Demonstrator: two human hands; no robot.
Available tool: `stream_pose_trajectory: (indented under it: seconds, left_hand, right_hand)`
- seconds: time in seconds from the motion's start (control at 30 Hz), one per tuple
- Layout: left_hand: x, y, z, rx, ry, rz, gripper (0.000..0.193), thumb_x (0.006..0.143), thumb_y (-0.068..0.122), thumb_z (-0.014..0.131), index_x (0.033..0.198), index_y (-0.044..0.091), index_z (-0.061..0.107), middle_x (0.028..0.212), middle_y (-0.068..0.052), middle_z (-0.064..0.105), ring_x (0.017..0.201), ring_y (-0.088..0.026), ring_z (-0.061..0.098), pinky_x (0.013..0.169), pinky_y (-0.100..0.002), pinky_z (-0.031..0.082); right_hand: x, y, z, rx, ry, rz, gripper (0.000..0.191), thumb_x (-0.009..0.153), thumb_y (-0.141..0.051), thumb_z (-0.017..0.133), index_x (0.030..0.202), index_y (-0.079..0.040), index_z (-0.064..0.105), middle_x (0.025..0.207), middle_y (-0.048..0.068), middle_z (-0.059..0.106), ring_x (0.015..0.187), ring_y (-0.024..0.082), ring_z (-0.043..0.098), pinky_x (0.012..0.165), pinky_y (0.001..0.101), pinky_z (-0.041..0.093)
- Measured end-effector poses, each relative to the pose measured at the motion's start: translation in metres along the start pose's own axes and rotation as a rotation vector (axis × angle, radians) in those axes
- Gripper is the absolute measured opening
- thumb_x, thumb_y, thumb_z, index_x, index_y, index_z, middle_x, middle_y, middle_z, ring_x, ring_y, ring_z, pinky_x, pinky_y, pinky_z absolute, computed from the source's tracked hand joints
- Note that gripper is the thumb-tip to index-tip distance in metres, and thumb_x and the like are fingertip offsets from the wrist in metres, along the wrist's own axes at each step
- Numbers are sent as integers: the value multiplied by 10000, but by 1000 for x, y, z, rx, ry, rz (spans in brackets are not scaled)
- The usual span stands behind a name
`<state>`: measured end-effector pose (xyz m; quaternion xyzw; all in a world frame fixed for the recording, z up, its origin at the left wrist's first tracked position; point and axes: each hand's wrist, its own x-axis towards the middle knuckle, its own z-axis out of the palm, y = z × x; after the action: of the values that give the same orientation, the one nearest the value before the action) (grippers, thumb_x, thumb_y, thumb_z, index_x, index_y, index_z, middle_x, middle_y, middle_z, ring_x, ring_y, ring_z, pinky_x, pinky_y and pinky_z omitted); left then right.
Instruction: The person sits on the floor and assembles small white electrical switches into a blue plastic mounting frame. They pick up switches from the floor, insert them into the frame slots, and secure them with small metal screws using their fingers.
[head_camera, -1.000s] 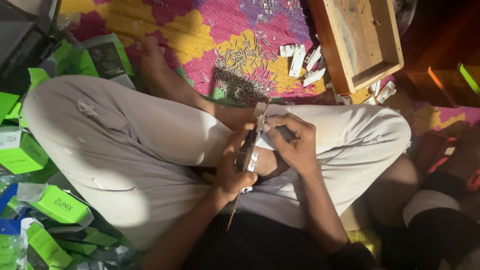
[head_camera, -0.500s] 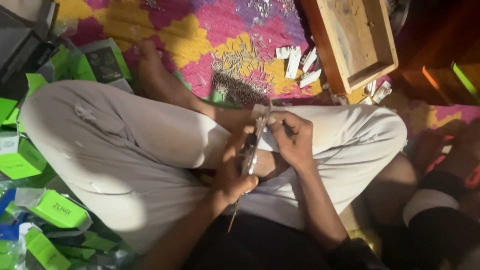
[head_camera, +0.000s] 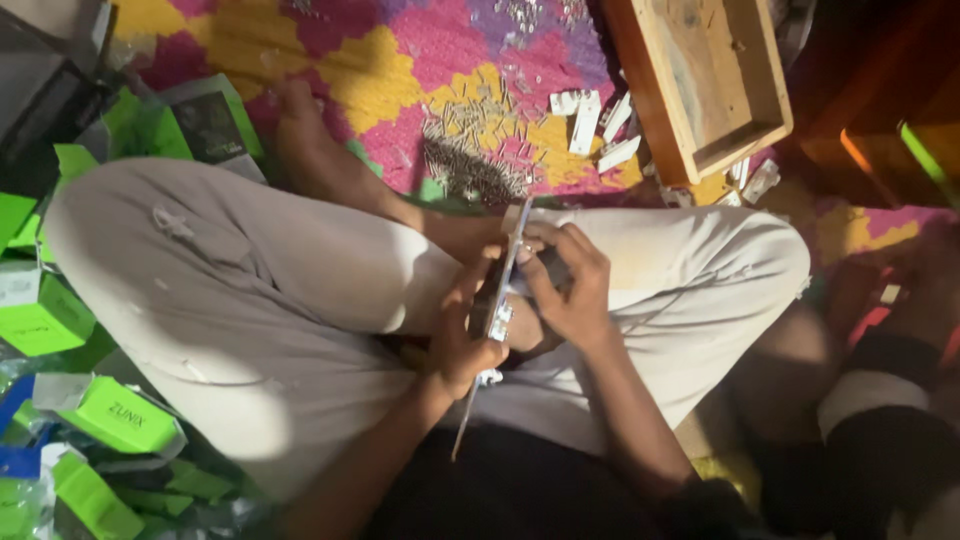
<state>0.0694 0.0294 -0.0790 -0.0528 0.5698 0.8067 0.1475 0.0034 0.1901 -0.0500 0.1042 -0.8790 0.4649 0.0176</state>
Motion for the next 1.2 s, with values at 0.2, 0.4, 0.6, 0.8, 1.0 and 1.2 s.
stream_pose_trajectory:
  seconds: [0.2, 0.4, 0.6, 0.8, 1.0, 1.2]
  left_hand:
    - [2, 8, 3, -56, 10, -147, 973, 620, 113, 643, 1561, 4, 419, 874, -40, 595, 751, -135, 562, 672, -272, 494]
    - [-3, 16, 6, -33, 44, -66, 974, 622, 148, 623, 1566, 4, 429, 936, -23, 572, 789, -124, 543, 687, -263, 482]
    - [-3, 13, 6, -5, -5, 111, 954, 662, 177, 623, 1563, -20, 377, 1269, -74, 553, 1099, -172, 543, 927, -292, 469]
    - [-1, 29, 10, -85, -15, -133, 979, 608, 185, 616, 1540, -3, 383, 1011, -103, 575, 827, -214, 558, 730, -336, 490]
    - [3, 33, 10, 154, 14, 202, 835, 641, 61, 588, 1453, -33, 421, 1155, -104, 563, 998, -223, 567, 1064, -362, 345]
    - [-6, 28, 9, 20, -13, -20, 797, 709, 47, 578, 1489, -42, 437, 1112, -70, 553, 980, -203, 533, 846, -339, 449]
  right_hand:
    - [-2, -5, 9, 73, 60, 155, 180, 1062, -50, 577, 1163, 12, 712, 889, 137, 630, 793, 225, 621, 731, 347, 494]
    - [-4, -5, 17, -58, 132, 45, 149, 1034, -71, 625, 1143, 13, 683, 898, 151, 604, 795, 259, 617, 733, 361, 501]
    - [-5, -3, 17, 0, 81, -51, 203, 987, -80, 605, 1131, 53, 658, 908, 152, 594, 794, 260, 605, 714, 363, 495]
    - [-8, -1, 17, 103, 159, 170, 152, 1086, -63, 547, 1070, 23, 672, 856, 123, 546, 775, 235, 554, 723, 348, 453]
    - [-4, -2, 17, -10, 170, 97, 121, 1024, -68, 609, 1054, 25, 681, 834, 137, 552, 747, 242, 563, 693, 344, 457]
    - [-10, -3, 16, 23, 138, -15, 193, 989, -78, 606, 1121, 55, 652, 884, 155, 591, 801, 242, 618, 728, 320, 494]
